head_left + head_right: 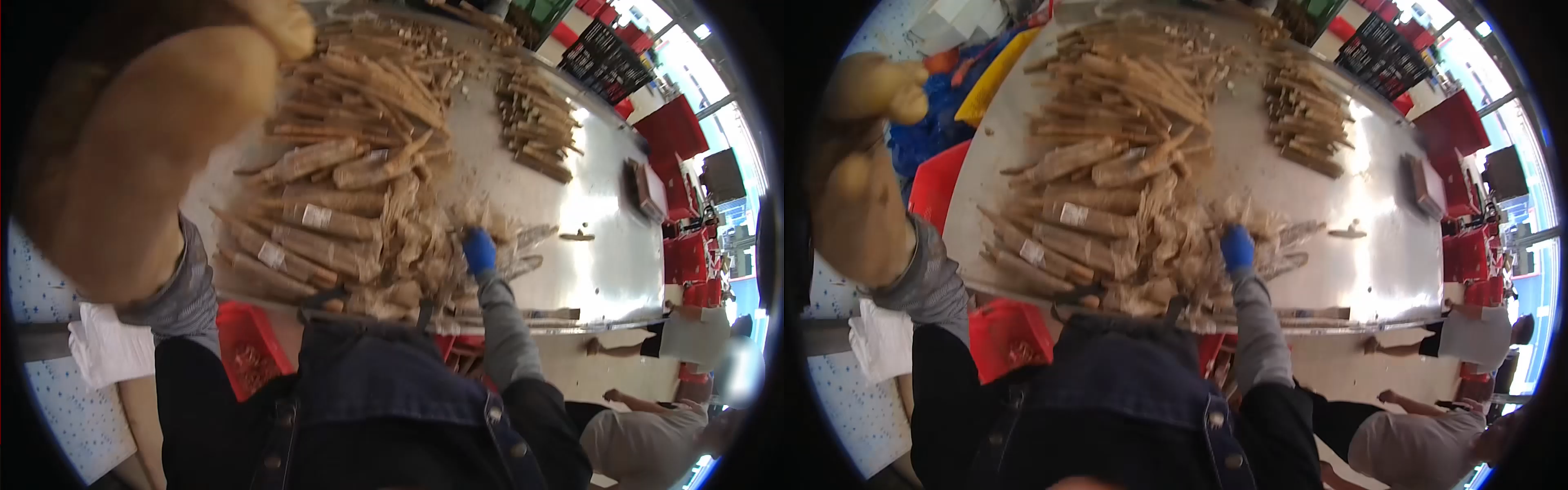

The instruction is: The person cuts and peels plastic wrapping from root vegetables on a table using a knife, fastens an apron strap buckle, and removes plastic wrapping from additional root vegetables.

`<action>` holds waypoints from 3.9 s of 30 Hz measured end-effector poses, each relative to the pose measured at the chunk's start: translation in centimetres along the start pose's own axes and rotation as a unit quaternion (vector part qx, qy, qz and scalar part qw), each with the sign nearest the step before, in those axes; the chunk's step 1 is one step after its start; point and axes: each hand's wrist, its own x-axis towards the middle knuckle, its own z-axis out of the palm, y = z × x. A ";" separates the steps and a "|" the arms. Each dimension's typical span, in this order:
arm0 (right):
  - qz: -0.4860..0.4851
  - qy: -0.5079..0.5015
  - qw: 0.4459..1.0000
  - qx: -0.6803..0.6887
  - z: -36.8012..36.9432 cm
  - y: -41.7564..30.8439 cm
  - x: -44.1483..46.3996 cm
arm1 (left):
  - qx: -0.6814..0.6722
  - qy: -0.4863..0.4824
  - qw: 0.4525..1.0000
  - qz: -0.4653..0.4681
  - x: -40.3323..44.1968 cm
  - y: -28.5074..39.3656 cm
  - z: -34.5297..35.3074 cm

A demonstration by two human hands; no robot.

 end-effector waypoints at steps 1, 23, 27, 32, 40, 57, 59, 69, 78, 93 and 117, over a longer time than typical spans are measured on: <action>0.008 -0.007 1.000 -0.005 -0.7 -0.7 -0.2 | -0.012 0.013 0.999 -0.041 -0.5 -0.3 -0.1; -0.062 -0.535 0.821 0.190 -19.7 -13.1 -10.1 | -0.075 -0.614 0.623 -0.478 -25.8 -2.8 0.2; -0.036 -0.393 0.900 0.188 -19.3 -14.3 -13.6 | -0.222 -0.592 0.645 -0.429 -27.6 -0.4 2.5; -0.009 -0.375 0.834 0.405 -16.9 -19.5 -17.3 | -0.128 -0.611 0.668 -0.405 -28.6 3.3 6.5; 0.057 -0.396 0.844 0.357 -19.5 -14.1 -25.7 | 0.036 -0.521 0.848 -0.091 -30.9 9.6 14.9; 0.408 -0.091 0.688 0.593 -23.0 -6.4 -41.8 | -0.298 -0.717 0.588 -0.227 -24.9 17.3 29.7; 0.407 -0.086 0.700 0.580 -23.2 -6.5 -41.5 | -0.319 -0.688 0.605 -0.243 -25.5 16.1 28.5; 0.464 -0.105 0.679 0.559 -23.3 -9.7 -38.4 | -0.272 -0.523 0.792 -0.160 -26.5 14.4 28.4; 0.558 -0.053 0.535 0.632 -20.7 -11.7 -40.1 | -0.207 -0.477 0.841 -0.146 -26.5 12.6 29.5; 0.551 0.078 0.472 0.684 -20.9 -12.9 -45.8 | -0.315 -0.561 0.764 0.037 -28.7 15.9 29.3; 0.369 0.402 0.475 0.690 -26.4 -10.4 -46.2 | -0.293 -0.614 0.733 -0.013 -29.3 14.9 29.9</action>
